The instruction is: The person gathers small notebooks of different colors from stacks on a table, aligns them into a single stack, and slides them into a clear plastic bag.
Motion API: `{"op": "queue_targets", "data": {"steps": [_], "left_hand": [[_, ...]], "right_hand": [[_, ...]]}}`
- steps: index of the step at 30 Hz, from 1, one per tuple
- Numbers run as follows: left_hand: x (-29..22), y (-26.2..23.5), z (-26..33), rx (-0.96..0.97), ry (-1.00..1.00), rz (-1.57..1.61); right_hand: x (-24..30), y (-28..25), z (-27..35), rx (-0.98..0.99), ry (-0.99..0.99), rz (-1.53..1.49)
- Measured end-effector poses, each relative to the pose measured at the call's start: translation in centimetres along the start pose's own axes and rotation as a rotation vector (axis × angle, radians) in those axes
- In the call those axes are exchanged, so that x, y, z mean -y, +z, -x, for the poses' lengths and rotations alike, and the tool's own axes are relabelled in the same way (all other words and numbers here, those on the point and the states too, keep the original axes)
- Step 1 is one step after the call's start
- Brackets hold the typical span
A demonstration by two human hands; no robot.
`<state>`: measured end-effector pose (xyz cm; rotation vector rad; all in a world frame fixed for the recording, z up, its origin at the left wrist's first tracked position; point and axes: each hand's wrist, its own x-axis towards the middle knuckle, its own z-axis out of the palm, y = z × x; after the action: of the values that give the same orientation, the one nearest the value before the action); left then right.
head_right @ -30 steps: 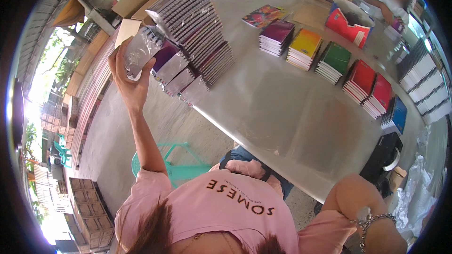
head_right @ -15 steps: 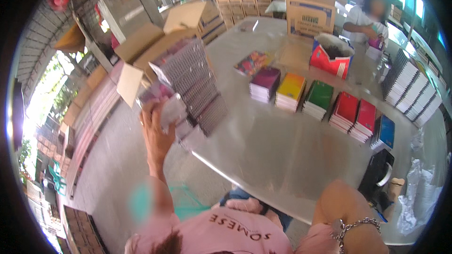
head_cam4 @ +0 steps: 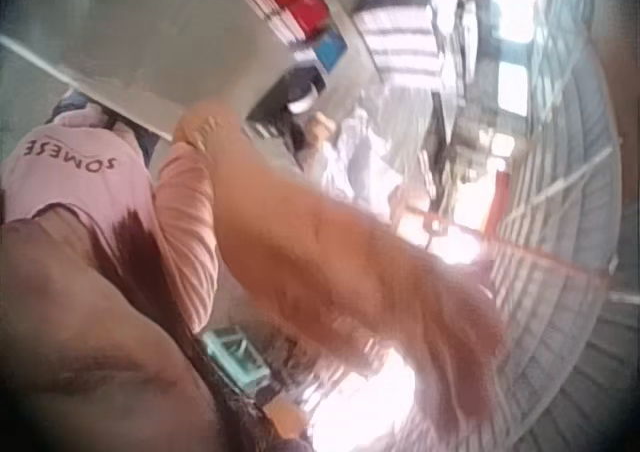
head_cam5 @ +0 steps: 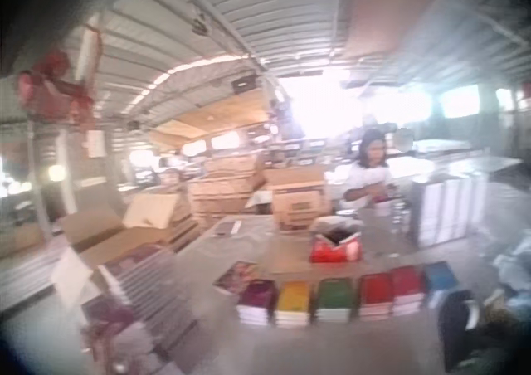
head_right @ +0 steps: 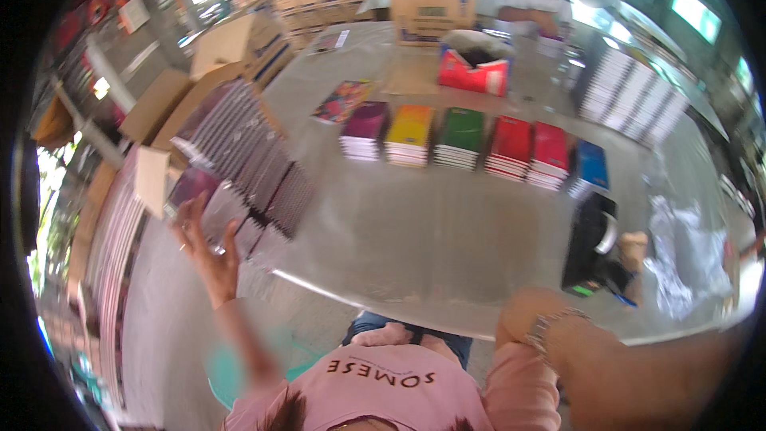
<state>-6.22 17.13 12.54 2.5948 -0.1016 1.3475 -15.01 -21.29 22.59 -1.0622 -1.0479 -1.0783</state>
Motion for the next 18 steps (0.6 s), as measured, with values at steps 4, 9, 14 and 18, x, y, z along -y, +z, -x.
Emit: {"op": "queue_targets", "data": {"steps": [4,9,14,18], "left_hand": [[-1.2,-1.2,1.1,-0.168,0.066,0.162],[-11.7,-1.5,-1.3,0.021,0.232,1.625],[-16.0,-5.4,-3.1,0.218,0.369,2.326],[-15.4,-7.1,-3.0,0.099,0.357,2.412]], "right_hand": [[-1.1,2.2,4.6,0.109,0.032,-0.157],[-1.6,4.7,10.1,0.271,0.210,-0.222],[-2.1,6.0,10.2,0.303,0.234,-0.213],[0.7,4.9,7.7,0.264,-0.030,-0.308]]}}
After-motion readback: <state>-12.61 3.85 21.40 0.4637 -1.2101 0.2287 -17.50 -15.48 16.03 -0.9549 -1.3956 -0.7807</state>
